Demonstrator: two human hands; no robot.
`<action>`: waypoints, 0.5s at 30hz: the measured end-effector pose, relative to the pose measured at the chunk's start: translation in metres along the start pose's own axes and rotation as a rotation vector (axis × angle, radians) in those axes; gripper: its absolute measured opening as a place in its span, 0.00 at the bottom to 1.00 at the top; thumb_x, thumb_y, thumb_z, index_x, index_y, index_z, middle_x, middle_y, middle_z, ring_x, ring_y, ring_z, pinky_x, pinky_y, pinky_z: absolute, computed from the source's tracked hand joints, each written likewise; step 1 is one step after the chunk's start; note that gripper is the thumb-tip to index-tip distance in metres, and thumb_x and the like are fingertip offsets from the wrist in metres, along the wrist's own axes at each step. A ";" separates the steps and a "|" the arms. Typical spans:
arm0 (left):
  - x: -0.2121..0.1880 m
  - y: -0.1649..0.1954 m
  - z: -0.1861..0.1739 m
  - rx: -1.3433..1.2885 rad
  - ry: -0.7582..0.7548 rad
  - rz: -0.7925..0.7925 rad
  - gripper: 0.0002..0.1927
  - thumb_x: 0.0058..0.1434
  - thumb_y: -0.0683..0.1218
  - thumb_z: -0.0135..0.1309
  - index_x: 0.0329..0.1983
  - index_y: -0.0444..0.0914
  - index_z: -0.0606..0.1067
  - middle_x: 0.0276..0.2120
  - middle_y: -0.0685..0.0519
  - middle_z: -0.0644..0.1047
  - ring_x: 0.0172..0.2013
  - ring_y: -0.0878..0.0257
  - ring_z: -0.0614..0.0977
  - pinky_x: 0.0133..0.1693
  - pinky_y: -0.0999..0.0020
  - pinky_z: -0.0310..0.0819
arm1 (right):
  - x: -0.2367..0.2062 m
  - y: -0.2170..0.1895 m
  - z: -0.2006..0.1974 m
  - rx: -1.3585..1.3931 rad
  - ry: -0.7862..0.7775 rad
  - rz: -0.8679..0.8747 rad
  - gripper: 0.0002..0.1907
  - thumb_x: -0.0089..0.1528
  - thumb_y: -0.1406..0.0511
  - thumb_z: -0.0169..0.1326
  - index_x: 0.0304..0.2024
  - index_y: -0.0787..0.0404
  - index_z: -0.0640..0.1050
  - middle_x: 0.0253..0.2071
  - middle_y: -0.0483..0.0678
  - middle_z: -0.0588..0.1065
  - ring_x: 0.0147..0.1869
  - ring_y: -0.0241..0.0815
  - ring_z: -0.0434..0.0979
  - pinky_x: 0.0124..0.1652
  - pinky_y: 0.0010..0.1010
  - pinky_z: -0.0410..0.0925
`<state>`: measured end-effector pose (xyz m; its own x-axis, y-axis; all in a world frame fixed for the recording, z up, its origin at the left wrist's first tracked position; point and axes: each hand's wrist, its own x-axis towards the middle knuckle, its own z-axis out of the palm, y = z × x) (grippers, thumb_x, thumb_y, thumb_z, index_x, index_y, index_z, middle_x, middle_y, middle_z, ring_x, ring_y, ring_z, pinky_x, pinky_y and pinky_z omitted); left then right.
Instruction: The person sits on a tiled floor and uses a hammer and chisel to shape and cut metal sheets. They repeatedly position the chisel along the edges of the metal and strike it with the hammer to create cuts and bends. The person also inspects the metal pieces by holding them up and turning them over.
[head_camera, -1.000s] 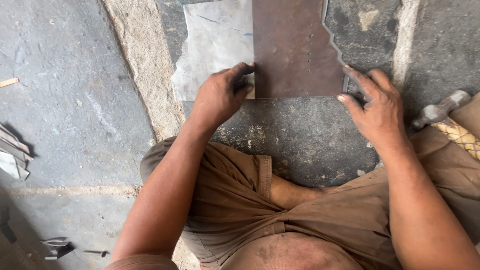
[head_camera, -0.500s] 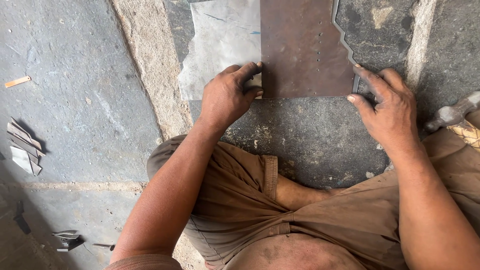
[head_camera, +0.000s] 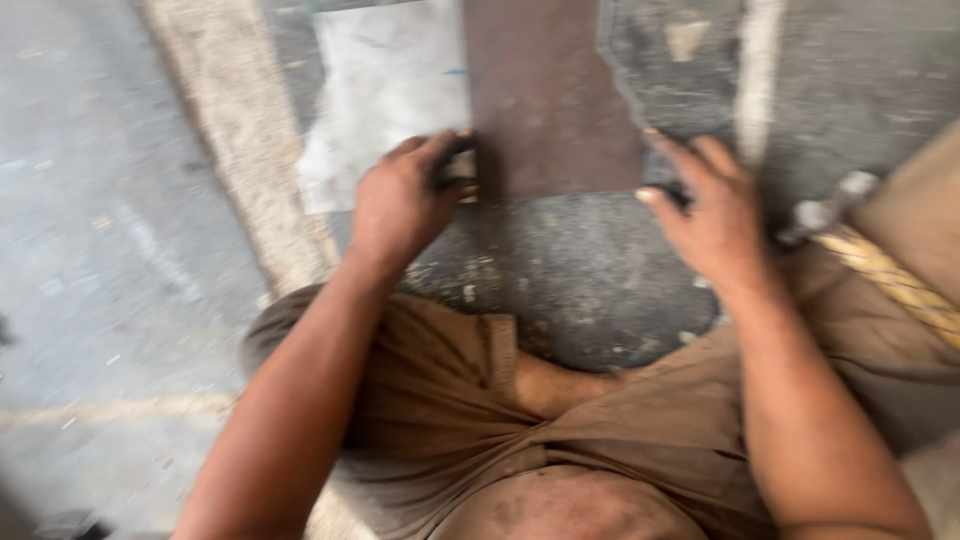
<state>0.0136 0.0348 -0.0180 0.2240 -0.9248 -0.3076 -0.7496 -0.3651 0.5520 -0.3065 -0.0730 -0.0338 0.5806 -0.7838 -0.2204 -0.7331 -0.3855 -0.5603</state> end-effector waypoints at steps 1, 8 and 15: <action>0.000 0.002 0.001 -0.014 -0.006 -0.003 0.26 0.56 0.47 0.66 0.60 0.48 0.77 0.46 0.49 0.82 0.43 0.51 0.85 0.44 0.56 0.80 | 0.000 0.002 -0.001 -0.010 -0.007 0.006 0.33 0.62 0.64 0.66 0.69 0.54 0.74 0.46 0.52 0.71 0.47 0.48 0.73 0.46 0.40 0.72; 0.000 0.016 -0.001 -0.005 -0.022 -0.028 0.26 0.54 0.50 0.68 0.58 0.49 0.78 0.45 0.52 0.82 0.40 0.56 0.85 0.40 0.59 0.80 | -0.001 0.009 0.000 0.044 0.006 0.024 0.31 0.62 0.65 0.63 0.68 0.50 0.73 0.49 0.51 0.71 0.49 0.46 0.75 0.48 0.38 0.73; 0.002 0.019 0.000 0.039 -0.025 -0.029 0.26 0.53 0.52 0.69 0.57 0.49 0.79 0.43 0.53 0.83 0.40 0.57 0.85 0.39 0.59 0.80 | 0.000 0.009 -0.002 0.076 0.012 0.020 0.31 0.62 0.66 0.63 0.67 0.49 0.73 0.46 0.49 0.71 0.46 0.46 0.76 0.48 0.38 0.73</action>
<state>0.0003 0.0263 -0.0082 0.2308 -0.9105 -0.3430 -0.7666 -0.3873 0.5121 -0.3143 -0.0774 -0.0369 0.5612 -0.7971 -0.2229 -0.7152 -0.3316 -0.6152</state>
